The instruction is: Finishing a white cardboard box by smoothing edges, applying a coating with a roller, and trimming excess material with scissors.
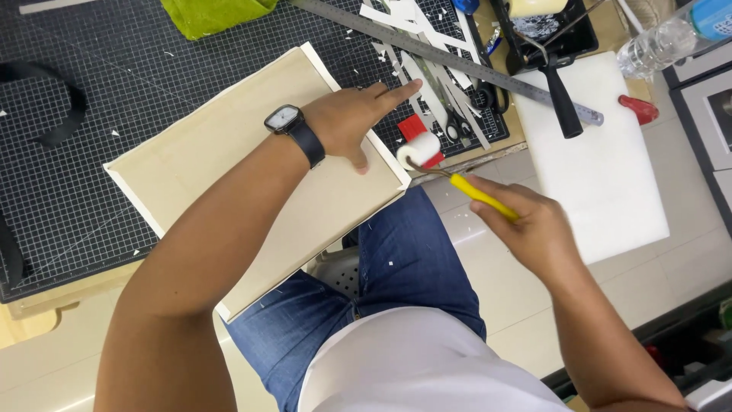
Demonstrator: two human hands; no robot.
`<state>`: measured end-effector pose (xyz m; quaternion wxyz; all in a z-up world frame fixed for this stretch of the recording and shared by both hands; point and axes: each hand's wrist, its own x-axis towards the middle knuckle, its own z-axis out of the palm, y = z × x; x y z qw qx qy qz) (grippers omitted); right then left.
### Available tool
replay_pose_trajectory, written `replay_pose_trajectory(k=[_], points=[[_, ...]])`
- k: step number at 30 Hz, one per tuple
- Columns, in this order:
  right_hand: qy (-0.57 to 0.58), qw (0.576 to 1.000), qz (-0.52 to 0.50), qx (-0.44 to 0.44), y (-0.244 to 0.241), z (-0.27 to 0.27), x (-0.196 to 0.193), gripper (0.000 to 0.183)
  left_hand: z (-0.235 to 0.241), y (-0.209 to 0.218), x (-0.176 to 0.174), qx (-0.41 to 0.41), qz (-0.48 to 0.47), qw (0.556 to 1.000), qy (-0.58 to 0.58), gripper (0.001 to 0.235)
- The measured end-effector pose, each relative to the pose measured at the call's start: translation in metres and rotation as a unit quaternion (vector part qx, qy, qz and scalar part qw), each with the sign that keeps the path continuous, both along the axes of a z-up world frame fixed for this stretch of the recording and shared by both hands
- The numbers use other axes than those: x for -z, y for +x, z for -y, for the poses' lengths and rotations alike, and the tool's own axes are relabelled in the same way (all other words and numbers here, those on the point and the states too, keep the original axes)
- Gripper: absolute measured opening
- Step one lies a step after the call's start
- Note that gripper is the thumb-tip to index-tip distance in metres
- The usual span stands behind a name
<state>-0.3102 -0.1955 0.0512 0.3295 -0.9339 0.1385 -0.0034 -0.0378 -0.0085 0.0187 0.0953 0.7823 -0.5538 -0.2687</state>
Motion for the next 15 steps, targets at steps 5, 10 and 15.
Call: replay_pose_trajectory(k=[5, 10, 15], points=[[-0.068, 0.996, -0.055, -0.012, -0.004, 0.008, 0.0, 0.043, -0.003, 0.002, 0.007, -0.011, -0.001, 1.0, 0.009, 0.151], [-0.084, 0.996, 0.009, -0.021, -0.011, 0.003, -0.002, 0.044, -0.002, 0.0, 0.005, -0.005, 0.002, 1.0, 0.0, 0.15], [-0.117, 0.992, 0.018, -0.049, -0.011, 0.011, 0.008, 0.043, -0.002, 0.001, 0.007, -0.008, 0.008, 1.0, 0.014, 0.149]])
